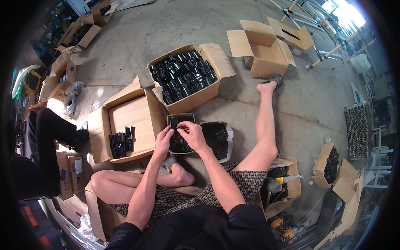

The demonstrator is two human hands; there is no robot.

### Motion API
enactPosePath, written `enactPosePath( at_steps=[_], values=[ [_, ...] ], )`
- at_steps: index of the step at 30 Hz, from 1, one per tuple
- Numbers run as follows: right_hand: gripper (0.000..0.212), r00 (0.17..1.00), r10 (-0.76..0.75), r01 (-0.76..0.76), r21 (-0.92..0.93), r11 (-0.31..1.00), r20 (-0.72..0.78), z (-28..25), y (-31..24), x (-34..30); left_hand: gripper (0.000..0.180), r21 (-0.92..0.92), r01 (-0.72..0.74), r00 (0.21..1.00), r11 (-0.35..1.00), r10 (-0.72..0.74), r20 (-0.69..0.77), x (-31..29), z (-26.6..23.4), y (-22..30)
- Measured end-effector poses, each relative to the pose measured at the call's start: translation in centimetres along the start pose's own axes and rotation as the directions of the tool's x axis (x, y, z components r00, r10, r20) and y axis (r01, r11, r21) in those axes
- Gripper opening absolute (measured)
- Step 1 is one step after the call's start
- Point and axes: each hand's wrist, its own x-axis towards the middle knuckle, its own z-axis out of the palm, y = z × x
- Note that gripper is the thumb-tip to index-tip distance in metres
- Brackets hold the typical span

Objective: The person assembles small black plastic housings by manually inserting metal pins into them while sitting on the floor surrounded by boxes.

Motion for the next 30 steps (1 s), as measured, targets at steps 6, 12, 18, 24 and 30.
enactPosePath(
  at_steps=[6,12,18,24,30],
  values=[
    [0.018,0.980,-0.196,0.192,-0.132,0.972,-0.021,0.1,0.5,0.2,0.034,0.194,-0.101,0.994,0.976,0.106,-0.017,0.3,0.2,0.0],
    [0.018,0.977,-0.203,0.192,-0.151,0.970,-0.064,0.7,1.1,0.0,0.032,0.327,-0.116,0.989,0.938,0.140,-0.051,0.2,0.2,0.0],
    [0.016,0.952,-0.302,0.286,-0.188,0.939,-0.059,0.7,0.8,-0.4,0.030,0.343,-0.091,0.991,0.935,0.119,-0.062,0.2,0.1,-0.1],
    [0.016,0.961,-0.264,0.250,-0.155,0.956,-0.076,1.1,1.3,-0.2,0.029,0.389,-0.105,0.982,0.915,0.158,-0.108,0.6,-0.6,-1.2],
    [0.018,0.994,-0.065,0.069,0.033,0.997,-0.089,1.9,2.4,0.2,0.042,0.294,-0.059,0.990,0.954,0.093,-0.103,0.6,-0.8,-1.2]
  ],
)
